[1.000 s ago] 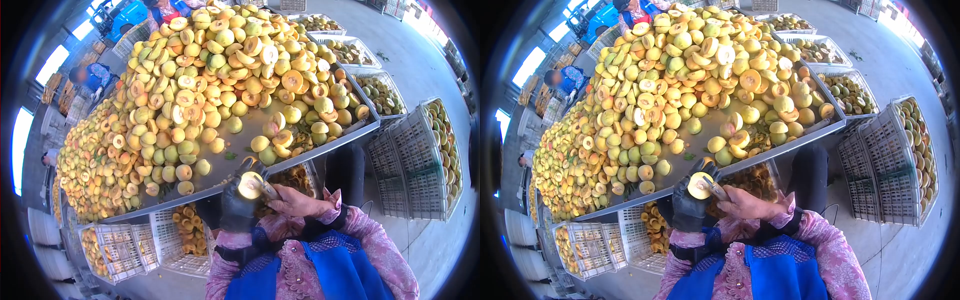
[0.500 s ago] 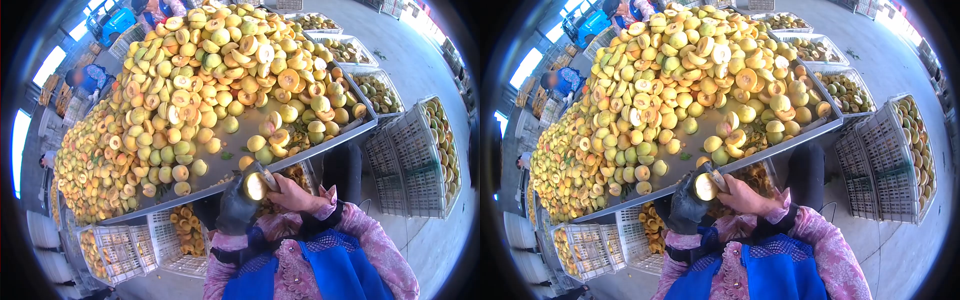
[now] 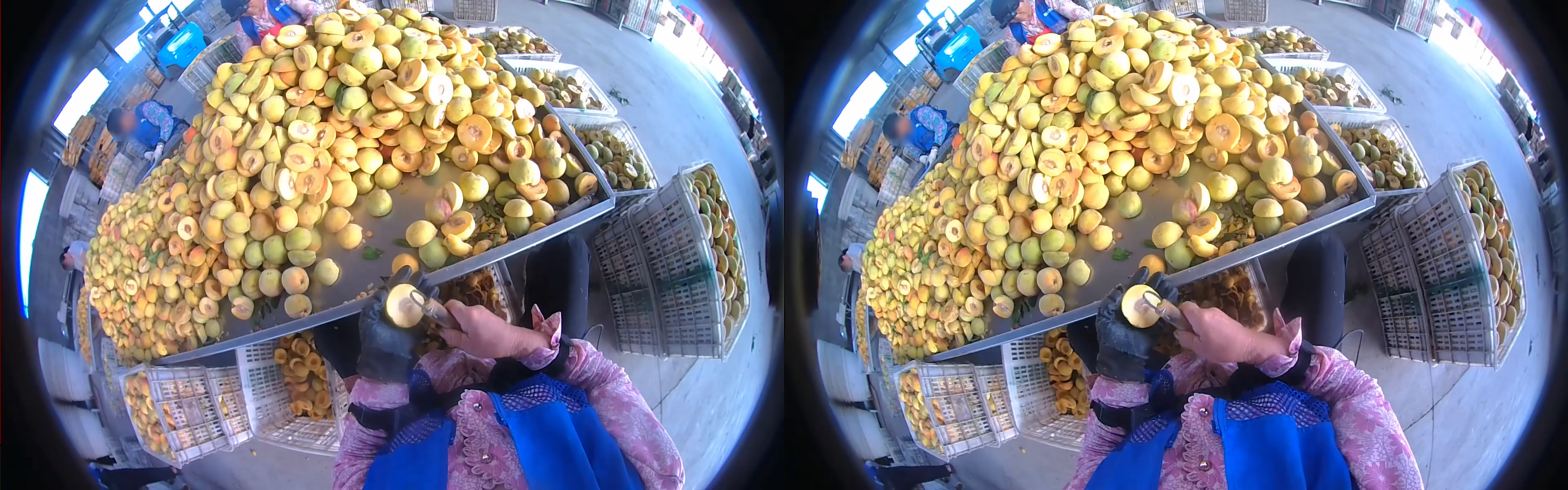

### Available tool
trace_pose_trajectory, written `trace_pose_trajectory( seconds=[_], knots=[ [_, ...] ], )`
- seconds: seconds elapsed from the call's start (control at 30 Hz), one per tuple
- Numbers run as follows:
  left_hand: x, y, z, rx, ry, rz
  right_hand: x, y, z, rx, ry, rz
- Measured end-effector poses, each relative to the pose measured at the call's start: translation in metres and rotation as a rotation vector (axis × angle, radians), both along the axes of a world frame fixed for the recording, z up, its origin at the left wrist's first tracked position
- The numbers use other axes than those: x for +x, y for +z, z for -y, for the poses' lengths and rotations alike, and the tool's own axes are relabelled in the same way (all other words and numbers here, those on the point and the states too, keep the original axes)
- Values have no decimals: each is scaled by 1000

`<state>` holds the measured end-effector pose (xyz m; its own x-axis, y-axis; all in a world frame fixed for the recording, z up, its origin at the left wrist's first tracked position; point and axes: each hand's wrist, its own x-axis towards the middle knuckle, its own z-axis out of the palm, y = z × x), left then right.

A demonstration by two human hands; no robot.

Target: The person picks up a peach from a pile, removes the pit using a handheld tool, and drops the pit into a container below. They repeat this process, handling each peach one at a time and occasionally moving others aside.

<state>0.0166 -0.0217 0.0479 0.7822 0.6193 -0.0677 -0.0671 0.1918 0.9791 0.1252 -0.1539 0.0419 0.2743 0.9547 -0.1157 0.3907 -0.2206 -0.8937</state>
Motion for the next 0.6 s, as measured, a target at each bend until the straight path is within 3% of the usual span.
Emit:
trace_pose_trajectory(
  seconds=[0.03, 0.1, 0.6],
  knots=[
    [1, -2, -1, -1, 0, 2, -3, -3, 0, -1, 4, 13],
    [4, -3, -5, -1002, 66, 299, -8, -4, -2, -19, 0, 26],
    [8, -19, 7, -818, 132, 351, -19, -1, -9, -138, -21, 128]
  ],
)
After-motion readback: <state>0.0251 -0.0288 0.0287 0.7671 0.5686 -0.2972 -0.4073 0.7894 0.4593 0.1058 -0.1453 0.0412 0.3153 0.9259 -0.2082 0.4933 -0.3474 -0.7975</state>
